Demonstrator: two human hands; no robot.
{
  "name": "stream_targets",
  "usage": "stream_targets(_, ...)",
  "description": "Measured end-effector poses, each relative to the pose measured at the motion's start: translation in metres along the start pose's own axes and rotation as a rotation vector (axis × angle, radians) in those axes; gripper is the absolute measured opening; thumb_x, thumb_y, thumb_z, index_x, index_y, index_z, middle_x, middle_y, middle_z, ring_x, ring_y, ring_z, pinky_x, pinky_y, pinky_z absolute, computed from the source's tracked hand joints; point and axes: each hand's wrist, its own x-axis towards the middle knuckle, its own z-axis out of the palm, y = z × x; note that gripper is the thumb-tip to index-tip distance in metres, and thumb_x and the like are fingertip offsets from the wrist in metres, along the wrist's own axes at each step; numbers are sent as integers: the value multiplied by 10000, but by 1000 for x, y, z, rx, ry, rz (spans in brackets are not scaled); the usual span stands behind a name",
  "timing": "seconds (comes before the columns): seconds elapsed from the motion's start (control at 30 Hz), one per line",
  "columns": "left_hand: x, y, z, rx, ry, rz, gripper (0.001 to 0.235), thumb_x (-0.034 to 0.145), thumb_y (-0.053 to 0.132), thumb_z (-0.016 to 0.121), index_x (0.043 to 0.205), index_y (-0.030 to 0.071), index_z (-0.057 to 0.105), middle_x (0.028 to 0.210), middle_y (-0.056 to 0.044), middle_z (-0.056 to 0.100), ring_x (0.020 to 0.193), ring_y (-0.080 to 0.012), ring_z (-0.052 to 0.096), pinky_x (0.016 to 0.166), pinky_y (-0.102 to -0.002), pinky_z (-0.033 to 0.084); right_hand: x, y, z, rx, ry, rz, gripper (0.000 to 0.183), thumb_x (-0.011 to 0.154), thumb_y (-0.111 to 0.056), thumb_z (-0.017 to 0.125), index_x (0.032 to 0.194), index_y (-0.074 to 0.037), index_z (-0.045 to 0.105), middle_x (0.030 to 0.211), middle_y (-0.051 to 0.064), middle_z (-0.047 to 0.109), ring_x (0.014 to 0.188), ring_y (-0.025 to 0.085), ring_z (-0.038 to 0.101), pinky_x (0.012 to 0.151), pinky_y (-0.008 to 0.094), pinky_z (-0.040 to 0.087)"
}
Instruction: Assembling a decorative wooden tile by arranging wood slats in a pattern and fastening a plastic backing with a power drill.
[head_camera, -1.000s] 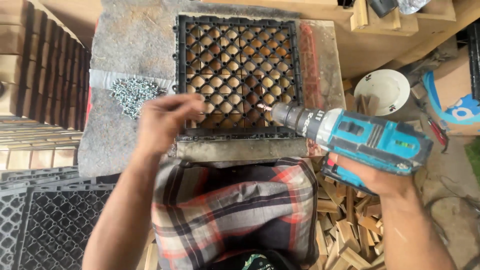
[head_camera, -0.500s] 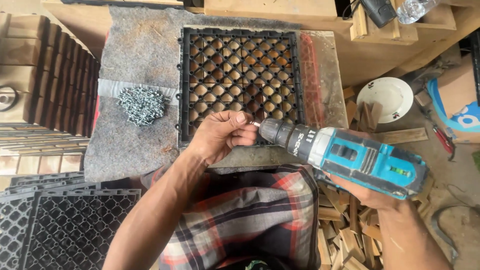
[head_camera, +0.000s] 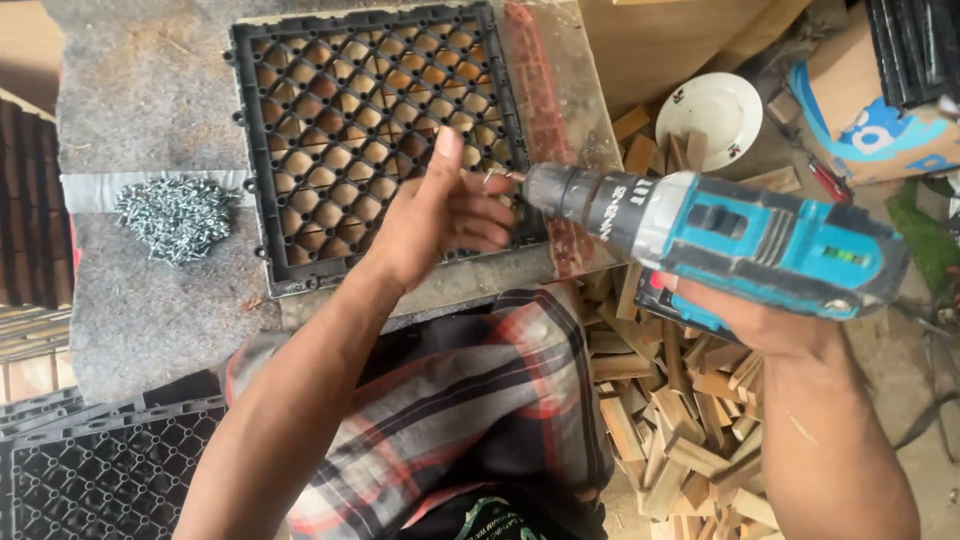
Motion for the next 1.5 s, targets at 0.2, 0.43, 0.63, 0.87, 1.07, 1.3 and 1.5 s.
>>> stream_targets(0.2, 93, -104, -43, 1300, 62, 974, 805, 821, 644, 761, 1435, 149, 602, 1516, -78, 507, 1470, -326, 353, 1198, -638, 168, -19, 12, -21, 63, 121, 204, 299, 844, -53, 772, 1119, -106, 667, 1196, 81, 724, 1130, 243, 723, 1120, 417, 597)
stream_targets(0.43, 78, -98, -45, 1228, 68, 984, 728, 860, 582, 770, 1394, 109, 626, 1482, -124, 550, 1469, -341, 382, 1217, -662, 154, -30, 20, -21, -104, 196, 389, 344, 751, -4, 864, 1054, -63, 713, 1146, 99, 739, 1065, 214, 720, 1037, 381, 600)
stream_targets(0.63, 20, -78, -167, 1106, 646, 1021, 224, 921, 143, 843, 1071, 14, 738, 1055, -170, 722, 953, -346, 662, 859, -437, 507, -11, -1, 4, -153, 265, 677, 408, 733, -113, 868, 1086, -64, 669, 1177, 97, 711, 1051, 253, 685, 1000, 410, 554)
stream_targets(0.87, -1, -127, -278, 1115, 1081, 489, 219, 877, 262, 840, 1065, 152, 819, 1071, -120, 664, 980, -354, 548, 858, -491, 417, 2, 4, 32, 19, 284, 589, 519, 788, -70, 781, 1249, -96, 545, 1326, 69, 614, 1231, 242, 605, 1138, 429, 501)
stream_targets(1.07, -12, -127, -266, 1101, 1062, 490, 250, 919, 298, 777, 1117, 146, 756, 1105, -132, 641, 1023, -341, 562, 858, -516, 418, 21, -20, 54, -17, 215, 483, 736, 765, -44, 721, 1444, -62, 438, 1477, 158, 512, 1362, 347, 498, 1203, 536, 404)
stream_targets(1.3, -9, -112, -265, 1115, 1058, 625, 93, 874, 244, 869, 936, 185, 833, 920, -4, 736, 749, -184, 644, 699, -393, 410, 6, -21, 59, 4, 346, 702, 410, 714, -85, 857, 1070, -121, 657, 1203, 28, 693, 1106, 198, 662, 984, 412, 568)
stream_targets(1.5, -30, -61, -190, 489, 844, 522, 233, 944, 166, 696, 1155, 148, 795, 995, 4, 745, 995, -97, 681, 892, -262, 511, -17, 13, 42, 164, 317, 511, 278, 738, -17, 839, 952, -133, 704, 1051, -10, 728, 973, 123, 686, 976, 317, 588)
